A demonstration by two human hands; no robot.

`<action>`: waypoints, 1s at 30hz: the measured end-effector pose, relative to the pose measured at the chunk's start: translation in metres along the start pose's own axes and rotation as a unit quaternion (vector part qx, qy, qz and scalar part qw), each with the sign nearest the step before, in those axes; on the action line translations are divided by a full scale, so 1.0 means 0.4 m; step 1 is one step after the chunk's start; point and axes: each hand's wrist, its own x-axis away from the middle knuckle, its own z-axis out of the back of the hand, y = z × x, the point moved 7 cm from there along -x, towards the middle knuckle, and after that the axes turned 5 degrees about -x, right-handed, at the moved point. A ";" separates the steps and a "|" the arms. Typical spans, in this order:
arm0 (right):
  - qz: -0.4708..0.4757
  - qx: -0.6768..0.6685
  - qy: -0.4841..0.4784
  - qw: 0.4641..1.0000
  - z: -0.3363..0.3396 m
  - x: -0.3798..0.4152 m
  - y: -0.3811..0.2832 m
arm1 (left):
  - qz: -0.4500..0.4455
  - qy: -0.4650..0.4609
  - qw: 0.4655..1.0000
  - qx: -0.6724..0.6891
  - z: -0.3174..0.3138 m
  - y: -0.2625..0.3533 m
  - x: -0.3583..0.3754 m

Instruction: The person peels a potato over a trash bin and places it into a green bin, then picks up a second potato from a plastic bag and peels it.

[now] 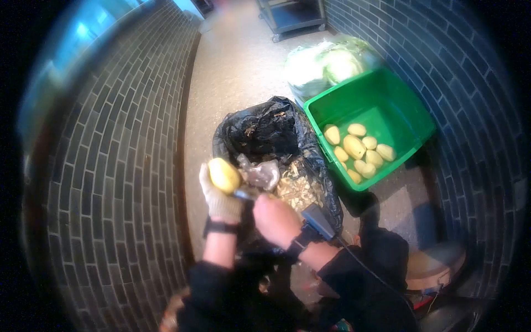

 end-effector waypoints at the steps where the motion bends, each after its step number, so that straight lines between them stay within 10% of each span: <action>1: 0.000 0.001 -0.002 1.000 0.022 -0.008 -0.006 | 0.010 -0.030 0.999 -0.010 -0.006 -0.001 0.002; 7: 0.021 0.026 0.092 0.995 0.086 -0.029 -0.011 | 0.080 -0.057 0.990 -0.103 -0.022 -0.078 0.052; 23: -0.029 0.032 -0.027 0.999 -0.105 0.041 0.015 | 0.045 0.061 0.997 -0.007 0.030 -0.052 0.026; 30: 0.004 -0.016 -0.022 1.000 0.018 0.007 0.009 | 0.099 -0.077 0.992 -0.025 -0.009 -0.029 0.030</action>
